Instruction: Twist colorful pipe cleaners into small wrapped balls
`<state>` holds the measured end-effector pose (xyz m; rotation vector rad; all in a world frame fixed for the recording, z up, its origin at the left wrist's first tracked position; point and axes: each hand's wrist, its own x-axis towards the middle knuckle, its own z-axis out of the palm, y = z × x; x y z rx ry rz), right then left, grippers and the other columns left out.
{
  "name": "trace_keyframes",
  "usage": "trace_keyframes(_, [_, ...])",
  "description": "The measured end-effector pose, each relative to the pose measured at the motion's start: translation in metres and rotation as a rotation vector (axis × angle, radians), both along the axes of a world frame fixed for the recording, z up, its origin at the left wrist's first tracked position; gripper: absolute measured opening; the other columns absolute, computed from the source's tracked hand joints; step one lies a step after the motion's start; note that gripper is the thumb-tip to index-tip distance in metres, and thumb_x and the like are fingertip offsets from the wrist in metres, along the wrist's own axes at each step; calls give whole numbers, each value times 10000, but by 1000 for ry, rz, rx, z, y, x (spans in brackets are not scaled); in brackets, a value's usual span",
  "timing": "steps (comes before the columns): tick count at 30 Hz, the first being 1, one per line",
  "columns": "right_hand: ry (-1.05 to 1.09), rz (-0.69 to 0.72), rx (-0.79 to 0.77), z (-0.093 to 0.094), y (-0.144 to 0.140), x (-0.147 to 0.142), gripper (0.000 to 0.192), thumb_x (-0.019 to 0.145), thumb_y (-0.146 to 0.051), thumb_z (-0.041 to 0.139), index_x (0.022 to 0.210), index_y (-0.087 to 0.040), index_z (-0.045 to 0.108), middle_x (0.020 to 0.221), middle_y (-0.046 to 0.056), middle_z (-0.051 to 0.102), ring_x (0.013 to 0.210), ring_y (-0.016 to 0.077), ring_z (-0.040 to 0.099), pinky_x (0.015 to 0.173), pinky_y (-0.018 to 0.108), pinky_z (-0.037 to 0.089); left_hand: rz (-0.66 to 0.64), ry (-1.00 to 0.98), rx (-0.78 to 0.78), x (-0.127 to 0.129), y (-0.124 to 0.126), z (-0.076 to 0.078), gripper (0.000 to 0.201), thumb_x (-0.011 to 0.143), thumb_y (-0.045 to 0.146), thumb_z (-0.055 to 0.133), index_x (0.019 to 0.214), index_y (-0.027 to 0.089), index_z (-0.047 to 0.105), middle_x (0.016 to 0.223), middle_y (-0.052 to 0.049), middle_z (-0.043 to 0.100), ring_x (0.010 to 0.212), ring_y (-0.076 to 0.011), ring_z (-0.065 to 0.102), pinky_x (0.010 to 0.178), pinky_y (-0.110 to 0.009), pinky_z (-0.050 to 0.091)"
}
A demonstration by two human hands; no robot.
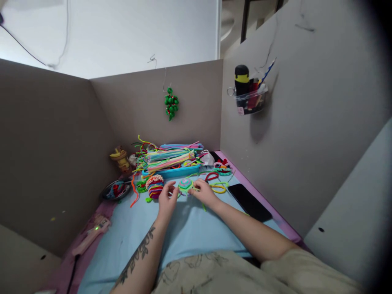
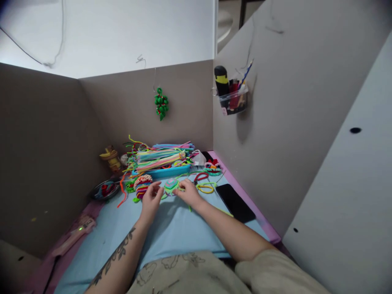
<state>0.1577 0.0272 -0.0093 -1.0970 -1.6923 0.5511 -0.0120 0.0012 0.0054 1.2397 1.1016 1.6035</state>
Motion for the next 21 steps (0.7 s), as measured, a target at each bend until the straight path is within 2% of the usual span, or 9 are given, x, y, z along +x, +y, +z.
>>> trace_keyframes(3, [4,-6,2,-1,0,1,255,676,-338,657,586,-178,480,654,-38,406,604,117,421,560,233,323,-112,165,11,-1,-4,0,312,651,201,724,959,222,678,702,-3,636,580,-110,489,550,-185,383])
trace_keyframes(6, [-6,-9,-2,-3,0,1,264,683,-345,658,589,-182,474,658,-34,406,606,121,420,562,238,320,-139,285,46,1,-6,-3,403,659,220,720,1058,241,664,742,-11,670,504,-97,449,511,-193,378])
trace_keyframes(11, [-18,1,11,-4,0,-1,307,688,-348,654,555,-188,428,631,-39,362,582,120,391,542,237,290,-221,286,1,4,-4,-4,501,675,247,702,1168,227,611,746,-10,672,428,-79,442,436,-197,381])
trace_keyframes(16, [-31,22,-6,-5,-1,-3,349,701,-394,638,535,-190,408,617,-38,355,574,119,379,539,240,276,-184,297,-31,6,-1,-6,424,673,264,693,1092,209,662,737,-7,669,415,-70,446,425,-200,390])
trace_keyframes(21, [-78,54,-32,-5,-3,-3,338,728,-401,609,537,-182,437,611,-38,366,572,112,385,538,234,278,-108,341,-7,4,0,-7,390,678,307,682,1040,161,690,566,5,623,406,-77,424,417,-202,349])
